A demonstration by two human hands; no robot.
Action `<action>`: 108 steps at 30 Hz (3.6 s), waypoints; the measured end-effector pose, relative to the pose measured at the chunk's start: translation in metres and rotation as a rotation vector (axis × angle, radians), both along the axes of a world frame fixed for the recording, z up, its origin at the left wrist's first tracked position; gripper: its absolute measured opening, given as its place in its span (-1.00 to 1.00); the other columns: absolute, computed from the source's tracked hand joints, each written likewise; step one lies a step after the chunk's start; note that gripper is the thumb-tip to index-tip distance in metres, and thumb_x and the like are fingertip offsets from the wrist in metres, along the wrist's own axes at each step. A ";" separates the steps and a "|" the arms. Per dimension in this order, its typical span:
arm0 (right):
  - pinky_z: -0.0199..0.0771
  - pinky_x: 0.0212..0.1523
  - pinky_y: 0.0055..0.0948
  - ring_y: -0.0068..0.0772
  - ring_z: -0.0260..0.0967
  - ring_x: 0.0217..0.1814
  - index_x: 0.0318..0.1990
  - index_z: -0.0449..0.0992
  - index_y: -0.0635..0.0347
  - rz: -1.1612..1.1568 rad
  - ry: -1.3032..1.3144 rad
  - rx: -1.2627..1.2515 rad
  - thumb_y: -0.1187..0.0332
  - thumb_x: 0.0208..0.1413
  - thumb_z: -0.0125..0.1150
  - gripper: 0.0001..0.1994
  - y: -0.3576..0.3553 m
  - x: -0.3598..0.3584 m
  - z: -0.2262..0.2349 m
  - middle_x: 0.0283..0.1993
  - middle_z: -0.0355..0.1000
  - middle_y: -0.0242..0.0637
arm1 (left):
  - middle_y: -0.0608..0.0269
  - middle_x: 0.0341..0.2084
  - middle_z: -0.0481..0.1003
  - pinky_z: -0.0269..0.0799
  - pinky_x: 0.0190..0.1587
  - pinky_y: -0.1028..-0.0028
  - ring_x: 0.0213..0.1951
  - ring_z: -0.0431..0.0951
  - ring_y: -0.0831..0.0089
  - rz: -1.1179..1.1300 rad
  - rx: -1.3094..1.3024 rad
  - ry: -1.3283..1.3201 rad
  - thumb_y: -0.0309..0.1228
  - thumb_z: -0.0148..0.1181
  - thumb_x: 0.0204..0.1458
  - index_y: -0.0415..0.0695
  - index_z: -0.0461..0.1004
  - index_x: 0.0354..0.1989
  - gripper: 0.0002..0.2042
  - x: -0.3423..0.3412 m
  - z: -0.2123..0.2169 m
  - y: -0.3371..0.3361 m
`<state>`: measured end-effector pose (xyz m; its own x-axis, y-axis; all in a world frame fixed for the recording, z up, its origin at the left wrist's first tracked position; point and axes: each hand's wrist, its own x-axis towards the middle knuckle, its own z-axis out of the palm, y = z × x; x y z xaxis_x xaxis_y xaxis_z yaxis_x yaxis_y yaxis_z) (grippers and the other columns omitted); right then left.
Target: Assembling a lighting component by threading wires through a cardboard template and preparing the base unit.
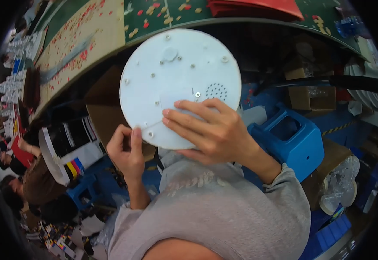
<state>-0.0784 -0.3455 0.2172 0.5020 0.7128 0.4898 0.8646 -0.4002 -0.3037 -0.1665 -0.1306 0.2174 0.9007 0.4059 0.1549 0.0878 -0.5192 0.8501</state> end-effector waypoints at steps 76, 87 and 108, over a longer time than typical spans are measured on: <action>0.39 -0.25 -0.59 -0.64 0.42 -0.34 0.47 0.24 0.11 -0.594 0.928 0.326 0.18 0.09 0.45 -0.20 -0.023 0.066 0.001 -0.36 0.49 -0.30 | -0.21 0.30 0.25 0.24 0.33 0.32 0.32 0.33 0.14 -0.107 -0.793 0.131 -0.24 0.20 -0.06 -0.42 -0.01 0.47 -0.09 0.006 -0.016 0.023; 0.24 -0.37 -0.58 -0.66 0.25 -0.46 0.45 0.29 0.09 -0.619 0.918 0.304 0.16 0.06 0.47 -0.21 -0.015 0.070 0.005 -0.46 0.42 -0.37 | -0.22 0.28 0.28 0.27 0.31 0.36 0.31 0.36 0.18 -0.072 -0.768 0.170 -0.23 0.17 0.00 -0.40 0.00 0.47 -0.13 0.007 -0.011 0.025; 0.23 0.37 0.01 0.14 0.11 0.50 0.33 0.47 -0.10 -0.319 0.178 -0.283 0.14 -0.05 0.49 -0.31 -0.010 0.036 0.042 0.52 0.10 0.05 | -0.04 0.26 0.40 0.37 0.25 0.38 0.20 0.46 0.32 -0.218 -0.662 0.109 -0.56 0.27 0.01 -0.09 0.29 0.43 -0.29 0.087 0.002 0.035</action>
